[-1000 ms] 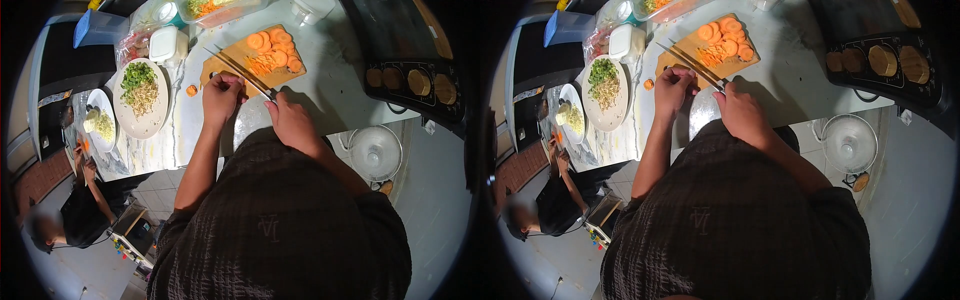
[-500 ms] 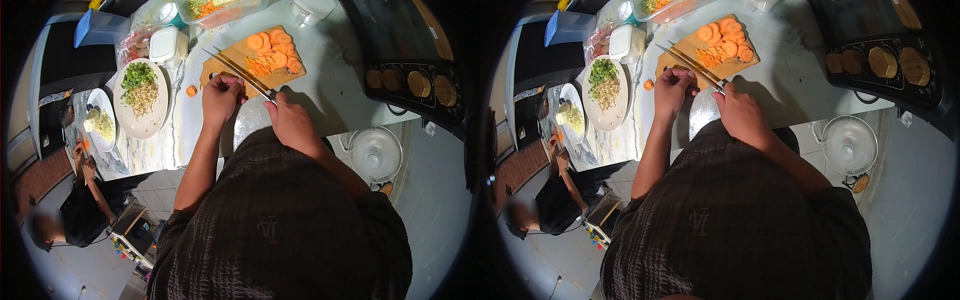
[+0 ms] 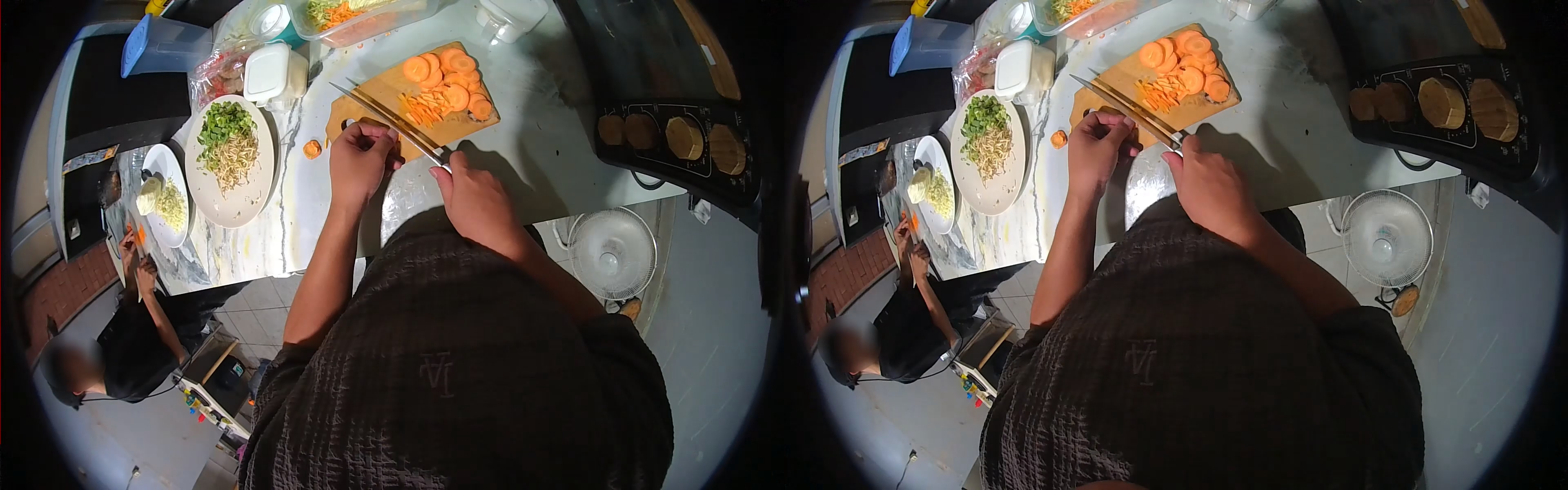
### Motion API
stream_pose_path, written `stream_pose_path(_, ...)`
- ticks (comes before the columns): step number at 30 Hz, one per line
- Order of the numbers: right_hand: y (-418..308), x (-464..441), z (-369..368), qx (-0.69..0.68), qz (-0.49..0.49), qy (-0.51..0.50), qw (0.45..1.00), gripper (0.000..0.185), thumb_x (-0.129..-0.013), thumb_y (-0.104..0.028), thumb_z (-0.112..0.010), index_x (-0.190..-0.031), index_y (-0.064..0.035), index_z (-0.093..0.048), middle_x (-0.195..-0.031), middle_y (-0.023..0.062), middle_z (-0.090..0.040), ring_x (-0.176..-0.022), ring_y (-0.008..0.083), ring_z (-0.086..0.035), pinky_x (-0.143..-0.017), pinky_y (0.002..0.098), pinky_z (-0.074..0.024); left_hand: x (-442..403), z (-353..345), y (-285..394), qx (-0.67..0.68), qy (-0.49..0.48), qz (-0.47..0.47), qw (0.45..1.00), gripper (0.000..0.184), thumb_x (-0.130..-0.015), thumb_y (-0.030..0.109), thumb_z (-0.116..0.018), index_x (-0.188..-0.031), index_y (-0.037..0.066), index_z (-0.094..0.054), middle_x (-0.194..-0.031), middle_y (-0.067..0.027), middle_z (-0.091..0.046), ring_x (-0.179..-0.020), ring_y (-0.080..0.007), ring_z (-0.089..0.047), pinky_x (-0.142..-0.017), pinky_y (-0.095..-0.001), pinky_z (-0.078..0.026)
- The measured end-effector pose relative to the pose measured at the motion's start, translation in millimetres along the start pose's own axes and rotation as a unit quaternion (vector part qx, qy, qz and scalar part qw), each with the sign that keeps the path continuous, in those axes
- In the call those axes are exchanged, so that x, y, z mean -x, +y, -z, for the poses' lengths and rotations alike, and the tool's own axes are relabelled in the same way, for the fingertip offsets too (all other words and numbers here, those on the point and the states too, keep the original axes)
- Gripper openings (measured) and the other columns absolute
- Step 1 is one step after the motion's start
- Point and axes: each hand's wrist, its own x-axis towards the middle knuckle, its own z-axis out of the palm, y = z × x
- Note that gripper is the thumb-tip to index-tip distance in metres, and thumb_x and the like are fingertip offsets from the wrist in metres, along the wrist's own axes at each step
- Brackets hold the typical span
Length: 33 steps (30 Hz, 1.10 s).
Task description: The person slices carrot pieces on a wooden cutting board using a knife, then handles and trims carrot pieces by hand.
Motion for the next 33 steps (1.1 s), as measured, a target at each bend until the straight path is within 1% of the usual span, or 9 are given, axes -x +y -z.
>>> stream_pose_path(6, -0.9, 0.0, 2.3, -0.007, -0.008, -0.013, 1.000, 0.034, -0.100, -0.031, -0.048, -0.100, 0.0024, -0.050, -0.078, 0.0268, -0.065, -0.079, 0.0472, -0.063, -0.073, 0.0561, -0.0484, 0.1, 0.2, 0.5, -0.001, 0.002, -0.002, 1.000, 0.016, -0.090, 0.006, -0.066, -0.086, -0.004, -0.054, -0.071, -0.0102, -0.063, -0.053, -0.0146, -0.062, -0.049, -0.0252, -0.048)
stream_pose_path(13, -1.5, 1.0, 2.5, -0.004, -0.010, -0.004, 1.000, 0.033, -0.099, -0.031, -0.049, -0.100, 0.0018, -0.050, -0.078, 0.0262, -0.066, -0.079, 0.0470, -0.064, -0.072, 0.0558, -0.0490, -0.5, 0.7, 0.9, 0.006, -0.004, -0.003, 1.000, 0.015, -0.089, 0.005, -0.066, -0.086, -0.005, -0.055, -0.071, -0.0100, -0.063, -0.054, -0.0145, -0.062, -0.049, -0.0252, -0.049)
stream_pose_path(15, -0.5, 0.6, 1.7, 0.015, 0.016, 0.004, 1.000, 0.032, -0.099, -0.030, -0.049, -0.099, 0.0019, -0.050, -0.076, 0.0255, -0.065, -0.077, 0.0461, -0.064, -0.069, 0.0549, -0.0499, -0.5, 0.4, 1.9, 0.002, -0.003, 0.003, 1.000, 0.014, -0.089, 0.004, -0.065, -0.086, -0.005, -0.056, -0.071, -0.0102, -0.064, -0.054, -0.0145, -0.062, -0.049, -0.0253, -0.049)
stream_pose_path(19, -1.2, -0.6, -0.6, 0.041, 0.016, 0.011, 0.999, 0.031, -0.098, -0.029, -0.050, -0.097, 0.0016, -0.049, -0.074, 0.0248, -0.065, -0.074, 0.0449, -0.065, -0.066, 0.0535, -0.0509, -0.4, 0.5, 2.9, 0.005, -0.003, 0.007, 1.000, 0.011, -0.088, 0.001, -0.064, -0.086, -0.006, -0.056, -0.072, -0.0116, -0.064, -0.055, -0.0151, -0.062, -0.050, -0.0253, -0.049)
stream_pose_path(21, 1.3, -2.4, -2.8, 0.054, 0.036, 0.022, 0.998, 0.030, -0.098, -0.028, -0.051, -0.095, 0.0011, -0.049, -0.073, 0.0241, -0.065, -0.073, 0.0443, -0.065, -0.065, 0.0526, -0.0514, 0.4, 0.6, 3.1, 0.013, -0.005, 0.008, 1.000, 0.010, -0.088, 0.001, -0.063, -0.086, -0.006, -0.056, -0.072, -0.0120, -0.064, -0.056, -0.0153, -0.063, -0.050, -0.0255, -0.049)
stream_pose_path(22, 0.3, -3.6, -2.8, 0.055, 0.037, 0.022, 0.998, 0.030, -0.098, -0.028, -0.051, -0.095, 0.0011, -0.049, -0.073, 0.0241, -0.065, -0.073, 0.0443, -0.065, -0.065, 0.0526, -0.0514, -0.1, 0.6, 2.3, 0.009, -0.004, 0.001, 1.000, 0.009, -0.088, 0.000, -0.063, -0.086, -0.006, -0.056, -0.072, -0.0122, -0.065, -0.056, -0.0156, -0.063, -0.050, -0.0258, -0.050)
stream_pose_path(24, -1.0, -5.3, -2.4, 0.059, 0.037, 0.019, 0.997, 0.030, -0.098, -0.028, -0.051, -0.096, 0.0021, -0.048, -0.072, 0.0240, -0.064, -0.071, 0.0462, -0.063, -0.063, 0.0551, -0.0484, -1.0, 1.0, 0.8, 0.009, -0.003, -0.008, 1.000, 0.009, -0.088, 0.000, -0.062, -0.086, -0.006, -0.056, -0.072, -0.0124, -0.065, -0.056, -0.0159, -0.063, -0.050, -0.0260, -0.050)
stream_pose_path(30, 2.7, -8.3, -12.5, 0.076, 0.045, 0.043, 0.995, 0.029, -0.097, -0.027, -0.052, -0.097, 0.0022, -0.048, -0.072, 0.0241, -0.064, -0.070, 0.0457, -0.063, -0.062, 0.0551, -0.0489, -3.7, 2.7, -3.9, 0.009, -0.013, -0.024, 1.000, 0.007, -0.088, -0.001, -0.061, -0.086, -0.006, -0.056, -0.073, -0.0125, -0.065, -0.057, -0.0161, -0.064, -0.051, -0.0266, -0.051)
stream_pose_path(33, 2.1, -9.3, -13.4, 0.087, 0.053, 0.049, 0.994, 0.029, -0.097, -0.026, -0.053, -0.098, 0.0025, -0.048, -0.070, 0.0233, -0.064, -0.068, 0.0447, -0.063, -0.061, 0.0546, -0.0494, -3.6, 1.0, -3.3, 0.018, -0.006, -0.013, 1.000, 0.008, -0.088, 0.000, -0.061, -0.085, -0.006, -0.056, -0.072, -0.0122, -0.065, -0.057, -0.0157, -0.064, -0.051, -0.0264, -0.051)
